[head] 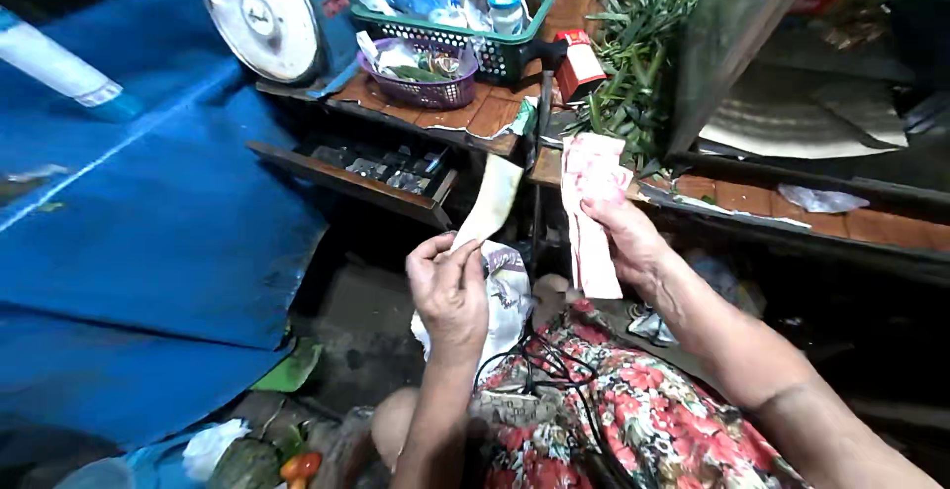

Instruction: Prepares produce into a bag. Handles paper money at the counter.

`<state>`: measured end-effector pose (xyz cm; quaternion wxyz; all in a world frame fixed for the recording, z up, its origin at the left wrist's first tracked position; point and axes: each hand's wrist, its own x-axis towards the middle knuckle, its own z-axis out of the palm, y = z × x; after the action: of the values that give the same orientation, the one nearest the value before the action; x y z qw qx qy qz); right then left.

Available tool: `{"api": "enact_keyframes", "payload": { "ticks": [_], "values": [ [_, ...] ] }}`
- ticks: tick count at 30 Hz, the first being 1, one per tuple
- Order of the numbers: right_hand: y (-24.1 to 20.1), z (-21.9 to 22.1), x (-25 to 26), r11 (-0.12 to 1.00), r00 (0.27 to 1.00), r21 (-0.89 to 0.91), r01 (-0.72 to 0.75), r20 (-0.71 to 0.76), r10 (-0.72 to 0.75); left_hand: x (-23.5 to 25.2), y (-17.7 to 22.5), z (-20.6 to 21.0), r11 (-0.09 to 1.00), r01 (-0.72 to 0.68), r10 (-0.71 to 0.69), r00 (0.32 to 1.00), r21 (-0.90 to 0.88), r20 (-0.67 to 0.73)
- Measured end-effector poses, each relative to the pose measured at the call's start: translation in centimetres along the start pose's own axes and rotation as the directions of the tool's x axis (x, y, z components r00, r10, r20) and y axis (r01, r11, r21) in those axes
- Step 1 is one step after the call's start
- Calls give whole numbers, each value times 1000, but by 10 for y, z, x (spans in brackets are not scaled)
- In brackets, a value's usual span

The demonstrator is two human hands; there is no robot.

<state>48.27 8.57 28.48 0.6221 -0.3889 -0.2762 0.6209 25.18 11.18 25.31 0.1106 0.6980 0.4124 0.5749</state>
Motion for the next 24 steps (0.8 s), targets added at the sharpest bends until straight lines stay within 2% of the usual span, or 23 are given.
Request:
{"api": "enact_keyframes", "payload": {
  "ticks": [4,7,14,16,20,22,24],
  "values": [
    [24,16,-49,976,996,197,-88,26,85,-17,22,16,984,-166,164,985,56,48],
    [35,21,-64,954,992,272,-123,24,121,-33,32,20,976,-217,213,971,24,111],
    [43,13,-61,985,994,166,36,-107,-18,-54,41,10,980,-180,196,943,-81,268],
    [44,11,-60,991,995,131,30,-101,-17,-52,45,1,986,-101,140,933,-130,333],
    [47,12,-56,998,1000,57,-3,-25,5,-49,47,-16,954,189,-66,891,-234,449],
    [50,14,-53,1000,999,28,-6,39,5,-50,43,-19,874,374,-189,849,-309,493],
    [52,13,-49,1000,995,-1,-18,99,18,-48,34,-20,738,526,-258,798,-422,545]
  ]
}}
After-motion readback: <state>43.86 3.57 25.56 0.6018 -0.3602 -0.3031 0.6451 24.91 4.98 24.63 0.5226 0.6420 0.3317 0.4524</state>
